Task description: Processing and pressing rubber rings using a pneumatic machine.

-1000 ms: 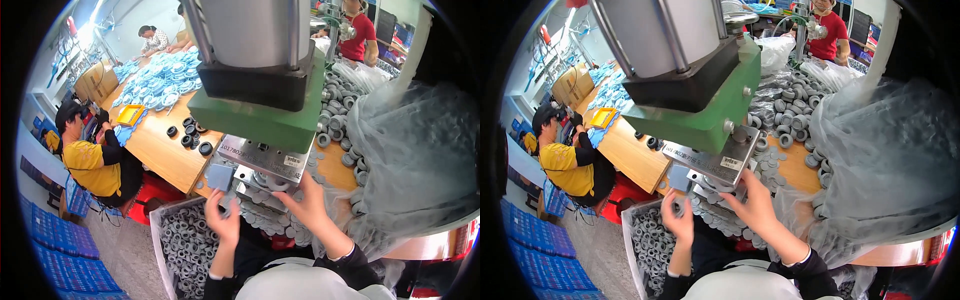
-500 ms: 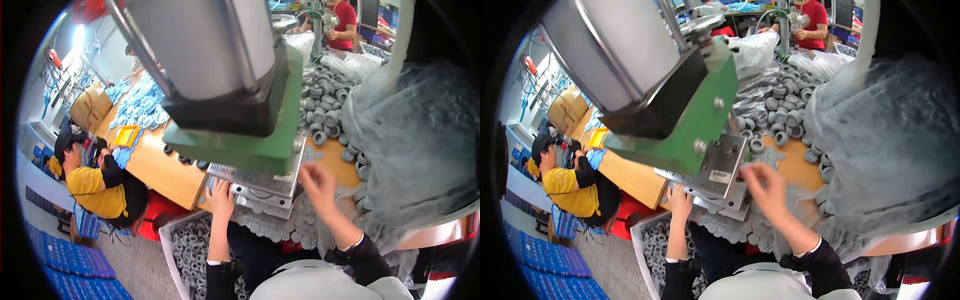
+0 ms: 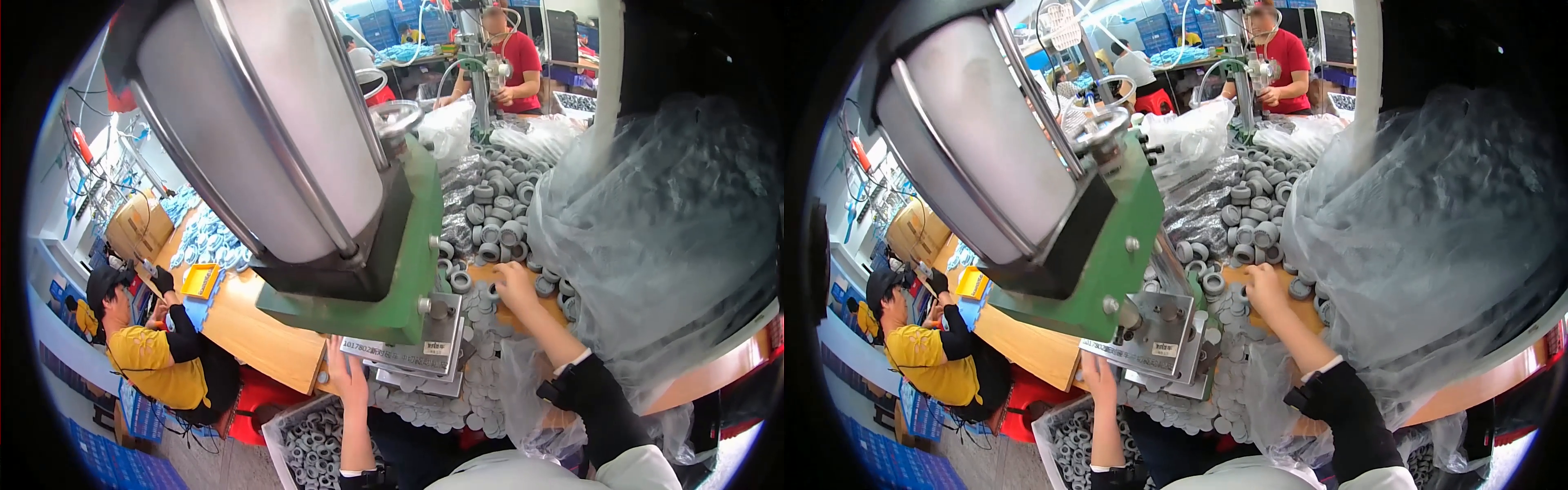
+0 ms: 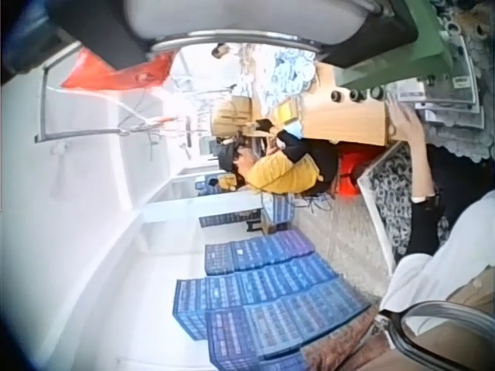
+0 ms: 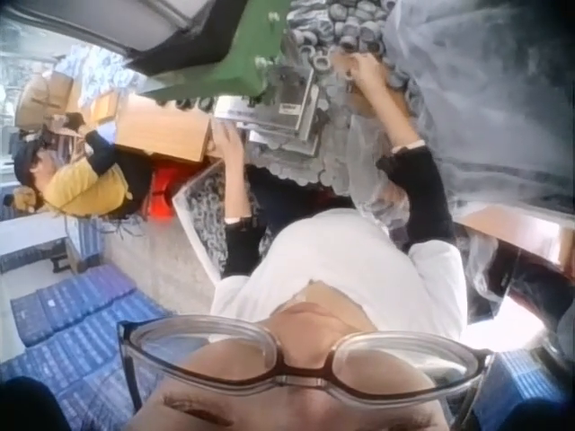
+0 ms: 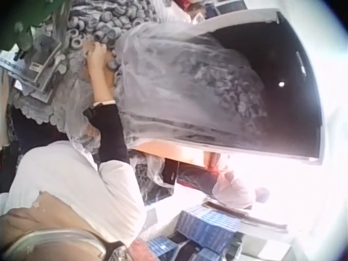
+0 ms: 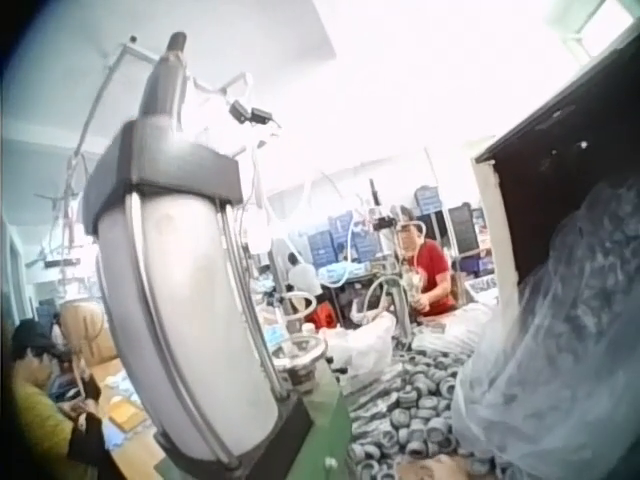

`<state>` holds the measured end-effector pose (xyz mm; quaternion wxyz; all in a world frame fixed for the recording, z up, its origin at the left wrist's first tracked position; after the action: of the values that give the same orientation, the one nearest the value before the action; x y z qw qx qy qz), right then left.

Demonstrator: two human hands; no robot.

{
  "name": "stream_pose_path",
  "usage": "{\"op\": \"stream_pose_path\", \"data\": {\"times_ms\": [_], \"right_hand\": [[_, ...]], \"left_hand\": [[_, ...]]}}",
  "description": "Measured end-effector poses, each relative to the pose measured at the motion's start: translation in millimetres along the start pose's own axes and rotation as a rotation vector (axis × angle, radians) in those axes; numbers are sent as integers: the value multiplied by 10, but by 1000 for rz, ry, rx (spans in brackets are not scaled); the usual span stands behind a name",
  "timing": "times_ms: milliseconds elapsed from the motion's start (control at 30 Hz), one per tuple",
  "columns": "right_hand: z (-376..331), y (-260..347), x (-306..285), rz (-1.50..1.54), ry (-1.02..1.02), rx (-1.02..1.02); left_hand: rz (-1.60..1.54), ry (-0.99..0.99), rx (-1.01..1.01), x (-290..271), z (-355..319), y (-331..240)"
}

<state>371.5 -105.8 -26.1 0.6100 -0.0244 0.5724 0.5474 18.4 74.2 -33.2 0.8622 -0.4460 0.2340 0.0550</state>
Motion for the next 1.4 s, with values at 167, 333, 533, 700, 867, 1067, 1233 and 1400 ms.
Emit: {"op": "stream_pose_path", "data": {"times_ms": [167,333,533,700,867,1067,1233,1400], "right_hand": [[-422,93,-287,998,189,591],[-801,708,-711,1556,431,544],[-1035,1295,-893,1219,420,204],[-1079,1775,-581,636,177,-261],[-910,2047,-312,548,192,-136],[-801,2020,-316,657,194,-103],[-987,1822,-457,680,192,-90],[-322,692,-142,412,-27,22]], "left_hand": [[-75,33,402,-11,-13,-1068],[-418,94,23,404,260,-1683],[-75,-40,180,249,2,-1508],[-50,-243,-36,-259,-452,-1118],[411,-365,-424,-1203,-1291,280],[397,-190,13,-686,-490,-193],[668,290,31,159,-54,138],[619,327,8,173,-47,41]]}}
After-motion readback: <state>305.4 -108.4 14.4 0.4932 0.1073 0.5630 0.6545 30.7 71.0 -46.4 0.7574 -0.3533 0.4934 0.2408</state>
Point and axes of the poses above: each hand's wrist, its own z-axis towards the middle knuckle, its own x-axis out of the palm, y = z × x, the point moved 6 cm from there along z, towards the middle knuckle, and after that the axes turned 2 degrees about -x, right-handed, at the moved point
